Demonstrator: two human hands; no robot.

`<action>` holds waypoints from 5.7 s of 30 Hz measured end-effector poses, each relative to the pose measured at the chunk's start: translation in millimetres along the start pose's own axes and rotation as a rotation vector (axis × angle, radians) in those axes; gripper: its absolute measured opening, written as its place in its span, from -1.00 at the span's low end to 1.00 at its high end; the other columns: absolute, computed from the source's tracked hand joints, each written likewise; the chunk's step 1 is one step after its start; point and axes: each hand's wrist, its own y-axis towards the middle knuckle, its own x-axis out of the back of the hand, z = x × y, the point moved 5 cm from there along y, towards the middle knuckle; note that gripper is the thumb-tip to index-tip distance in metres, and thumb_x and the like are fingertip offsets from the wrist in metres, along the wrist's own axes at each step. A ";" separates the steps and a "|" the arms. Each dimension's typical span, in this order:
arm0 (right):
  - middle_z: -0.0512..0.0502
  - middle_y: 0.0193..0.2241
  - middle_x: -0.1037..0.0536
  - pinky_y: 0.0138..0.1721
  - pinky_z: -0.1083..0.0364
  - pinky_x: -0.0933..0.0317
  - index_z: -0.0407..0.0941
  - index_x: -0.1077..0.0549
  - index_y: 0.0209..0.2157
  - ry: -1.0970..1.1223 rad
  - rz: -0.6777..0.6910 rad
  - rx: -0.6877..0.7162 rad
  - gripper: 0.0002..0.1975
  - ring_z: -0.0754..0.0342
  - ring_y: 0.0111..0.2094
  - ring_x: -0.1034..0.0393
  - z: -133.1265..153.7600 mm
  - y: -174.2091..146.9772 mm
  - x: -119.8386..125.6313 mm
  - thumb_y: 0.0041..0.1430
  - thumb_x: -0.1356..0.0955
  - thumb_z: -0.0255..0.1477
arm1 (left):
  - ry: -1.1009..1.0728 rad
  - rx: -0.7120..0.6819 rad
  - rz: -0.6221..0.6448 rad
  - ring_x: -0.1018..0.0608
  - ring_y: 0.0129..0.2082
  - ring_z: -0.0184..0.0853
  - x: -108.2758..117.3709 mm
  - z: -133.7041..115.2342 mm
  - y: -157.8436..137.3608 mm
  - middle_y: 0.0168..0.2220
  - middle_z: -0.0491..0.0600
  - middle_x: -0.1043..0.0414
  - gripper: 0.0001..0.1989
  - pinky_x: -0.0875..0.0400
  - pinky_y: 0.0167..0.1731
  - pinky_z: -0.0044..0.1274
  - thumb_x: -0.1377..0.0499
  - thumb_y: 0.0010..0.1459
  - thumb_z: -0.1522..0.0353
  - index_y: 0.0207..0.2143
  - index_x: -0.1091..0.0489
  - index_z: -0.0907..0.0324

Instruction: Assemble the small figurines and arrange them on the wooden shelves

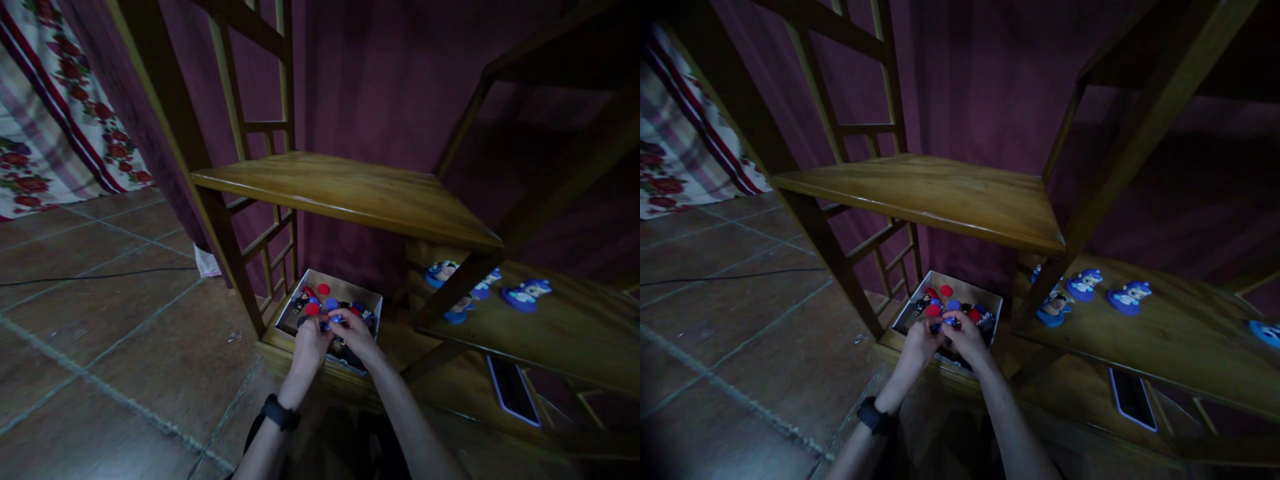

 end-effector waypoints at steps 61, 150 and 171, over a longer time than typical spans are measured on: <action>-0.04 -0.32 -0.49 -0.37 0.10 -0.30 -0.03 -0.34 -0.09 -0.303 0.013 0.182 -0.67 0.09 -0.46 -0.41 -1.2 -1.4 8.2 0.05 -0.25 -0.36 | -0.636 0.308 0.159 -0.39 -0.67 -0.40 3.8 17.9 3.5 -0.67 -0.08 -0.38 -0.80 -0.31 -0.56 -0.54 -0.20 -0.29 0.67 -0.54 -0.44 0.29; -0.08 -0.12 -0.50 -0.11 0.00 -0.26 -0.04 -0.43 -0.13 0.388 -0.006 0.124 -0.63 0.00 -0.13 -0.39 19.2 -2.8 7.3 -0.02 -0.35 -0.27 | -0.878 0.231 0.243 -0.53 -0.39 -0.41 -3.4 -8.7 -5.2 -0.38 -0.04 -0.49 -0.74 -0.42 -0.29 -0.55 -0.30 -0.16 0.50 -0.33 -0.40 0.22; 0.01 -0.26 -0.55 -0.11 0.05 -0.23 -0.02 -0.50 -0.25 0.085 0.129 0.199 -0.76 0.04 -0.21 -0.39 35.0 -1.6 10.0 0.00 -0.34 -0.31 | -0.388 -0.037 0.243 -0.45 -0.53 -0.42 17.3 -23.4 -0.7 -0.51 -0.06 -0.46 -0.75 -0.36 -0.48 -0.60 -0.26 -0.11 0.30 -0.35 -0.49 0.27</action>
